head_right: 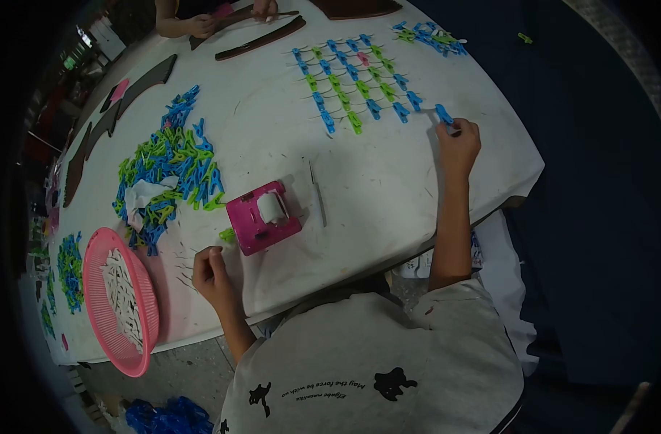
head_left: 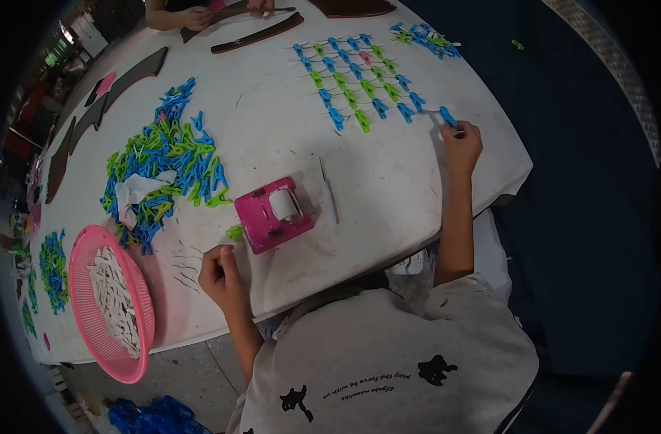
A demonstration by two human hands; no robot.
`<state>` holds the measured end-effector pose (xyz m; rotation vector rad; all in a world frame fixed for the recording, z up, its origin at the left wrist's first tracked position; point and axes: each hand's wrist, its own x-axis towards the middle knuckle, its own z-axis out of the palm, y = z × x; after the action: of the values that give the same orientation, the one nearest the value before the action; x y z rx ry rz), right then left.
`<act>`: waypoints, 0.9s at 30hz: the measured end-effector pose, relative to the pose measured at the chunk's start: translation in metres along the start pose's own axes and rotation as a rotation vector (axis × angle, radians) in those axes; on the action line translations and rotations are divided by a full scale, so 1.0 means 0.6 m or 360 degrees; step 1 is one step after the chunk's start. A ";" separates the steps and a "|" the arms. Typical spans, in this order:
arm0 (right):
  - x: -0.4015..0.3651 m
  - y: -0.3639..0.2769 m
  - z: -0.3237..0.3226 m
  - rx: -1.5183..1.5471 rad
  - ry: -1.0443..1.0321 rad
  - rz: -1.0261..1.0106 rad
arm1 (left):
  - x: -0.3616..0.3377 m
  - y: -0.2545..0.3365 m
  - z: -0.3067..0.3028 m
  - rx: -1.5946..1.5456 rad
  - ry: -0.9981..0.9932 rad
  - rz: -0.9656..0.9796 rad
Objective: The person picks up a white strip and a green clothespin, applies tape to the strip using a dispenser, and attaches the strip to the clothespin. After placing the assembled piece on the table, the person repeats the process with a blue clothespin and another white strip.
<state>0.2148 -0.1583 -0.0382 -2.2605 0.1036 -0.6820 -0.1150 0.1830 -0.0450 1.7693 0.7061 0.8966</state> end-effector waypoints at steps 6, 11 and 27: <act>-0.089 -0.161 -0.067 0.0535 0.0280 -0.0675 | 0.016 0.135 0.029 -0.0536 0.0124 0.0764; -0.162 -0.255 -0.088 0.0953 0.0305 -0.1001 | 0.037 0.254 0.117 -0.1081 -0.0459 0.0655; -0.253 -0.305 -0.092 0.1212 0.0058 -0.1264 | 0.046 0.278 0.119 -0.1290 -0.0724 0.0333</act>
<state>0.0334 -0.0229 0.0532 -1.4904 -0.9246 -0.9517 -0.0308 0.1121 0.1017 1.2363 -0.1468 0.7261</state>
